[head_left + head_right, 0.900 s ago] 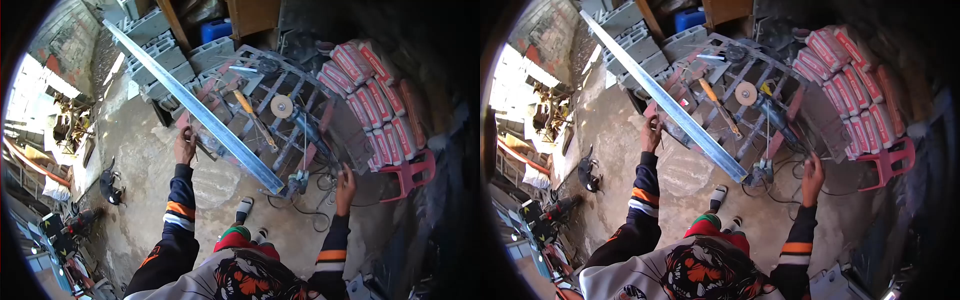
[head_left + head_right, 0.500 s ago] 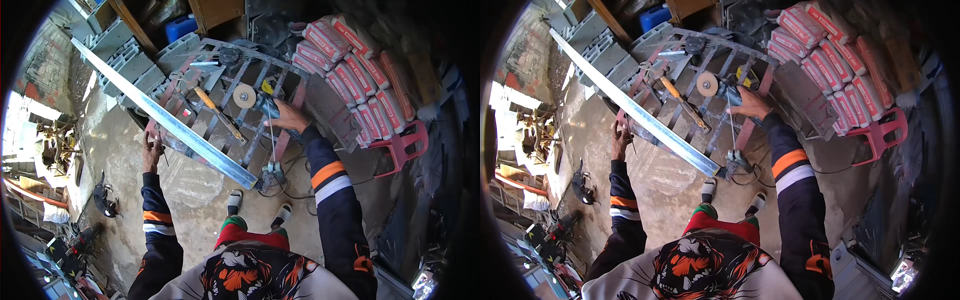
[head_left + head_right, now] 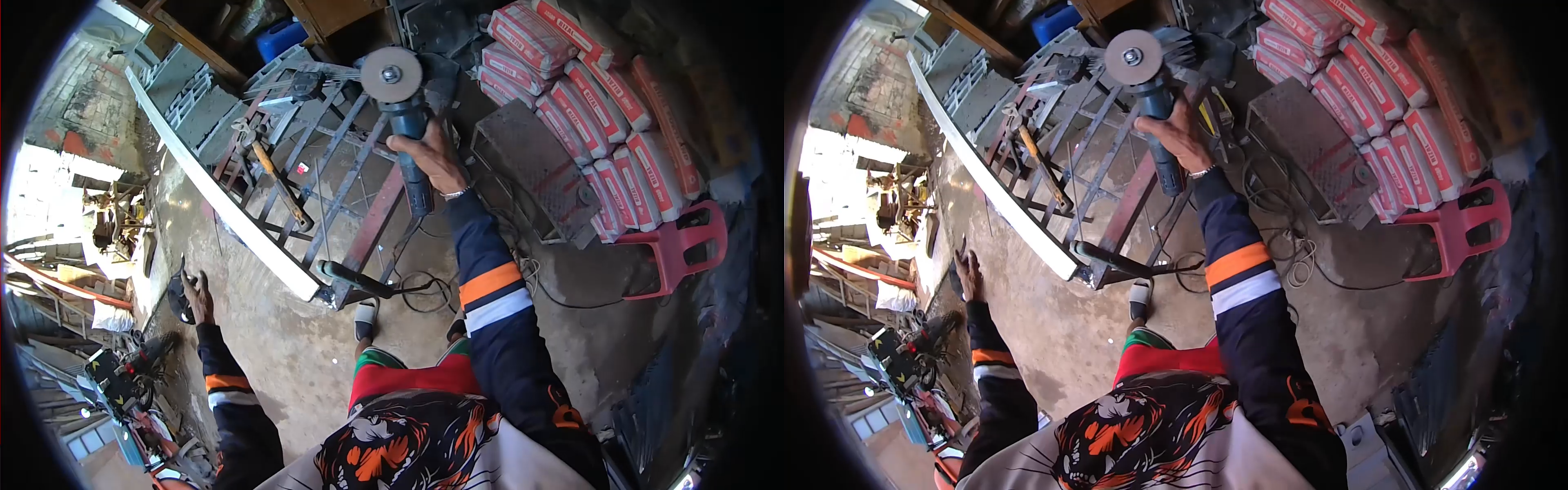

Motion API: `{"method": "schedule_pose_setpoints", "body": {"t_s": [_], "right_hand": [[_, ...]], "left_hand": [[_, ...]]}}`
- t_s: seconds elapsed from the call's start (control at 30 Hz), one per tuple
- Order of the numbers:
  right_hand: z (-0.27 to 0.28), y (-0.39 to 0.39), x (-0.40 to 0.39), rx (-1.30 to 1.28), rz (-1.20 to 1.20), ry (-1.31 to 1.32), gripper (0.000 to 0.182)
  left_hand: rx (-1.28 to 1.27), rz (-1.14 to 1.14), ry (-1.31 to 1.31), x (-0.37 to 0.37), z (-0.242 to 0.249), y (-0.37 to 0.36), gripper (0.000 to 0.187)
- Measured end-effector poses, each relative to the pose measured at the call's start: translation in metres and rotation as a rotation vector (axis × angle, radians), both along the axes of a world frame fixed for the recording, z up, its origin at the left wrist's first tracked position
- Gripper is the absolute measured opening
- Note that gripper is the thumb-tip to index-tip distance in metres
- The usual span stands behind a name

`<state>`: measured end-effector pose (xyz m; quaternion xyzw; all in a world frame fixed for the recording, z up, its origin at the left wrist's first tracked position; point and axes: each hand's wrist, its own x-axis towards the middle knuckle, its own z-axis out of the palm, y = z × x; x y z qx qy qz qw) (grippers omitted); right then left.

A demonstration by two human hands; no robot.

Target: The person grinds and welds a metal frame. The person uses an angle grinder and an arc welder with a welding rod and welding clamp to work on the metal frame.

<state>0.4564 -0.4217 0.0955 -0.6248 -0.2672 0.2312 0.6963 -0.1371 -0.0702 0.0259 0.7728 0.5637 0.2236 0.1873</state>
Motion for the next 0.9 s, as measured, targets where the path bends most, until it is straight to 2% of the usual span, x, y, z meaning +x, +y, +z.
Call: {"method": "schedule_pose_setpoints", "body": {"t_s": [0.03, 0.07, 0.1, 0.13, 0.17, 0.2, 0.27, 0.3, 0.33, 0.37, 0.43, 0.47, 0.5, 0.53, 0.6, 0.63, 0.77, 0.8, 0.83, 0.87, 0.9], "right_hand": [[0.0, -0.024, 0.011, -0.019, 0.038, 0.074, 0.053], [-0.003, -0.05, 0.014, 0.096, 0.042, 0.163, 0.042], [-0.003, -0.075, 0.017, 0.179, 0.042, 0.259, 0.033], [-0.011, -0.102, 0.022, 0.171, -0.017, 0.276, 0.038], [-0.017, -0.129, 0.023, 0.142, -0.147, 0.256, 0.036], [-0.046, -0.156, 0.033, 0.066, -0.196, 0.323, 0.033], [-0.073, -0.202, 0.03, 0.188, -0.402, 0.468, 0.04], [-0.1, -0.227, 0.03, 0.174, -0.509, 0.494, 0.045], [-0.147, -0.258, 0.031, -0.09, -0.439, 0.038, 0.041], [-0.194, -0.289, 0.031, -0.325, -0.472, -0.424, 0.051], [-0.171, -0.3, 0.019, -0.185, -0.666, -0.19, 0.049], [-0.149, -0.296, 0.012, 0.009, -0.66, 0.097, 0.048], [-0.125, -0.292, 0.004, 0.217, -0.694, 0.38, 0.046], [-0.113, -0.289, 0.002, 0.226, -0.702, 0.381, 0.046], [-0.108, -0.291, 0.0, 0.217, -0.6, 0.425, 0.045], [-0.12, -0.292, 0.004, 0.234, -0.563, 0.534, 0.045], [-0.198, -0.284, 0.023, 0.197, -0.434, 0.695, 0.046], [-0.22, -0.281, 0.023, 0.261, -0.435, 0.829, 0.046], [-0.24, -0.274, 0.037, 0.333, -0.426, 0.947, 0.046], [-0.257, -0.271, 0.045, 0.299, -0.394, 0.956, 0.049], [-0.266, -0.266, 0.051, 0.269, -0.401, 0.996, 0.051]], "left_hand": [[0.057, -0.005, -0.192, -0.017, 0.004, -0.032, 0.088], [0.048, 0.039, -0.139, -0.037, 0.015, -0.074, 0.084], [-0.066, 0.182, -0.045, -0.055, 0.03, -0.12, 0.076], [-0.089, 0.266, -0.169, -0.067, 0.026, -0.168, 0.073], [-0.191, 0.364, -0.073, -0.092, 0.018, -0.203, 0.068], [-0.338, 0.396, -0.133, -0.131, -0.006, -0.233, 0.06], [-0.545, 0.473, 0.018, -0.135, -0.018, -0.315, 0.048], [-0.597, 0.414, -0.105, -0.137, -0.036, -0.352, 0.04], [-0.628, 0.208, 0.141, -0.148, -0.063, -0.373, 0.035], [-0.57, 0.05, 0.283, -0.128, -0.071, -0.405, 0.033], [-0.677, -0.183, 0.202, -0.011, -0.03, -0.449, 0.031], [-0.605, -0.461, 0.209, 0.034, -0.022, -0.453, 0.03], [-0.636, -0.544, 0.147, 0.089, -0.004, -0.458, 0.029], [-0.705, -0.63, 0.065, 0.13, -0.001, -0.457, 0.028], [-0.635, -0.828, 0.044, 0.217, 0.02, -0.454, 0.029], [-0.591, -0.879, -0.011, 0.257, 0.027, -0.452, 0.03], [-0.241, -0.895, -0.085, 0.387, 0.035, -0.436, 0.037], [-0.216, -0.844, -0.04, 0.419, 0.043, -0.428, 0.042], [-0.082, -0.802, -0.011, 0.45, 0.049, -0.418, 0.044], [0.063, -0.73, 0.045, 0.474, 0.051, -0.406, 0.046], [0.099, -0.665, 0.005, 0.497, 0.051, -0.391, 0.048]]}}
